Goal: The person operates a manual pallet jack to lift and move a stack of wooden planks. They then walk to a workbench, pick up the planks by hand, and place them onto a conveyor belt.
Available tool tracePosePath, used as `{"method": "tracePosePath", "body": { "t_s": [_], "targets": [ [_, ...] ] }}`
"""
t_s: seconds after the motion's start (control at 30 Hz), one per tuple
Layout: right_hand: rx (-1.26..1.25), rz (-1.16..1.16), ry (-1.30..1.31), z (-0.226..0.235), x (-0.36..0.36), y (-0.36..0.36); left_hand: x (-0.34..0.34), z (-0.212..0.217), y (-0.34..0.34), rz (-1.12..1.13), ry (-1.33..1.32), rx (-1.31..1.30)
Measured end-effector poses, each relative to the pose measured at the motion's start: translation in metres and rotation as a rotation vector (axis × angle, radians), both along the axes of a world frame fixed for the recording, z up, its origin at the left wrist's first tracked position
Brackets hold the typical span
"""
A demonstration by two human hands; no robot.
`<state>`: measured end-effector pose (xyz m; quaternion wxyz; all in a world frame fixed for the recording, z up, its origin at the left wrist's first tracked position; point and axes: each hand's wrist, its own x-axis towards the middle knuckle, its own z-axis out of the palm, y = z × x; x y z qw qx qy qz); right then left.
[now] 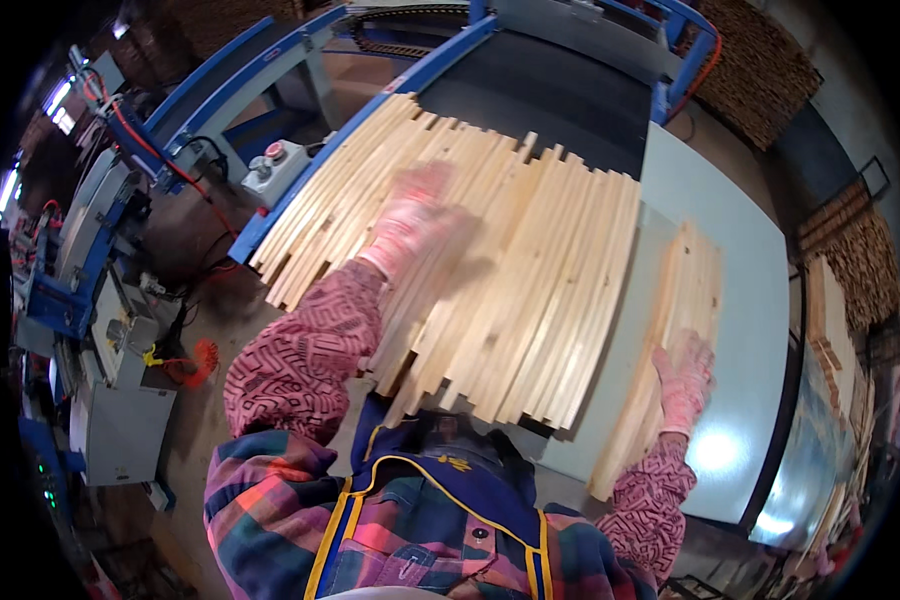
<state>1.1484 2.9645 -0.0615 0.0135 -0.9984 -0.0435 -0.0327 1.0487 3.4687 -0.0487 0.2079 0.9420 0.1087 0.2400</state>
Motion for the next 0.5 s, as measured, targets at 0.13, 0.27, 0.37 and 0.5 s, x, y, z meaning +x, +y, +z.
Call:
{"method": "tracePosePath", "body": {
  "t_s": [0.13,0.27,0.37,0.5],
  "targets": [
    [0.011,0.011,-0.030,-0.004,0.001,-0.003,-0.091,0.039,0.139,0.653,0.000,0.261],
    [0.026,0.049,-0.025,-0.007,0.006,-0.003,-0.144,0.013,0.228,0.920,-0.047,0.754],
    [0.025,0.061,-0.028,-0.008,0.004,-0.006,-0.144,0.015,0.233,0.797,0.109,0.535],
    [-0.015,0.059,-0.064,-0.007,0.003,-0.006,-0.143,-0.012,0.249,0.861,-0.003,0.711]
  ]
}}
